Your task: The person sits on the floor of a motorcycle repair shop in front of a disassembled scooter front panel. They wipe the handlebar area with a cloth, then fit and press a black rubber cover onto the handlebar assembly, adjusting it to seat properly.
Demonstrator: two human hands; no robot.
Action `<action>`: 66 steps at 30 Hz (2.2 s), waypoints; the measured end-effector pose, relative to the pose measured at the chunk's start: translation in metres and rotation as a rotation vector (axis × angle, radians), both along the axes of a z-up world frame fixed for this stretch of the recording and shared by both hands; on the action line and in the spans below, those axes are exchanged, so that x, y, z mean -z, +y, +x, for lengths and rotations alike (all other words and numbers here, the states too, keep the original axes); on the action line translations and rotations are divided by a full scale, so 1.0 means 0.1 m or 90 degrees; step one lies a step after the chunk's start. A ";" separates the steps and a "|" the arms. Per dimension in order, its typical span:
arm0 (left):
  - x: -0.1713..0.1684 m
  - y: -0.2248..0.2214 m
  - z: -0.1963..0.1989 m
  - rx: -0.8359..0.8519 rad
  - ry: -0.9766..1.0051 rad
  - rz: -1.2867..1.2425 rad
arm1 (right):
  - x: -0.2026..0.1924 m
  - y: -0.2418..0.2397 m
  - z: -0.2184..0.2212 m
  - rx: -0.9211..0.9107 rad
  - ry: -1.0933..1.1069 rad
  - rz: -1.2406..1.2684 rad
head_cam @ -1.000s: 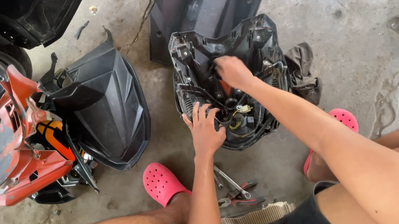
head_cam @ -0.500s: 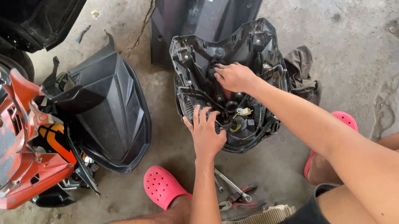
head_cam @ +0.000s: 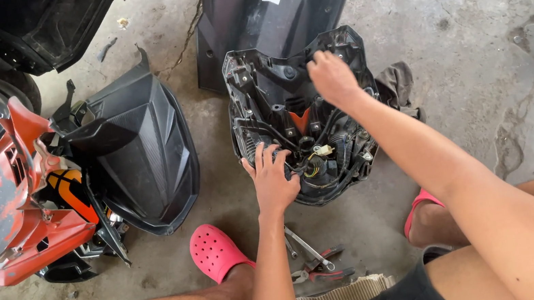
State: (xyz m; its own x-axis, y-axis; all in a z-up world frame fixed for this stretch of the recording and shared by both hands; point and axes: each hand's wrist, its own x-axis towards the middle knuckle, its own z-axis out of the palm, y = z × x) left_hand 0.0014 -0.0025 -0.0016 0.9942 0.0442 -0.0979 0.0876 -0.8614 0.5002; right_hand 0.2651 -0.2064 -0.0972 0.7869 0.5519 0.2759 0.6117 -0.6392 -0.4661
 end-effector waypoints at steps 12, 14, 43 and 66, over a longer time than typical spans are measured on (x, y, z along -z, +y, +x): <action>0.02 0.00 -0.02 0.002 -0.021 0.003 | 0.00 0.20 -0.28 -0.102 -0.336 -0.298; 0.02 0.00 0.00 0.000 -0.027 0.007 | -0.07 0.21 -0.17 -0.080 -0.330 -0.285; 0.01 0.02 -0.01 -0.005 -0.053 -0.006 | -0.15 0.51 -0.18 0.027 -0.126 -0.174; -0.05 0.04 -0.02 0.012 -0.046 -0.010 | -0.17 1.14 -0.28 0.066 -0.295 -0.118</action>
State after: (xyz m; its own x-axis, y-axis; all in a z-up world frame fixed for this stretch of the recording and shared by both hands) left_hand -0.0003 0.0020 0.0031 0.9993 0.0242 -0.0270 0.0346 -0.8545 0.5183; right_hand 0.2376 -0.0927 -0.0800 0.6583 0.5499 0.5141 0.6564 -0.7537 -0.0343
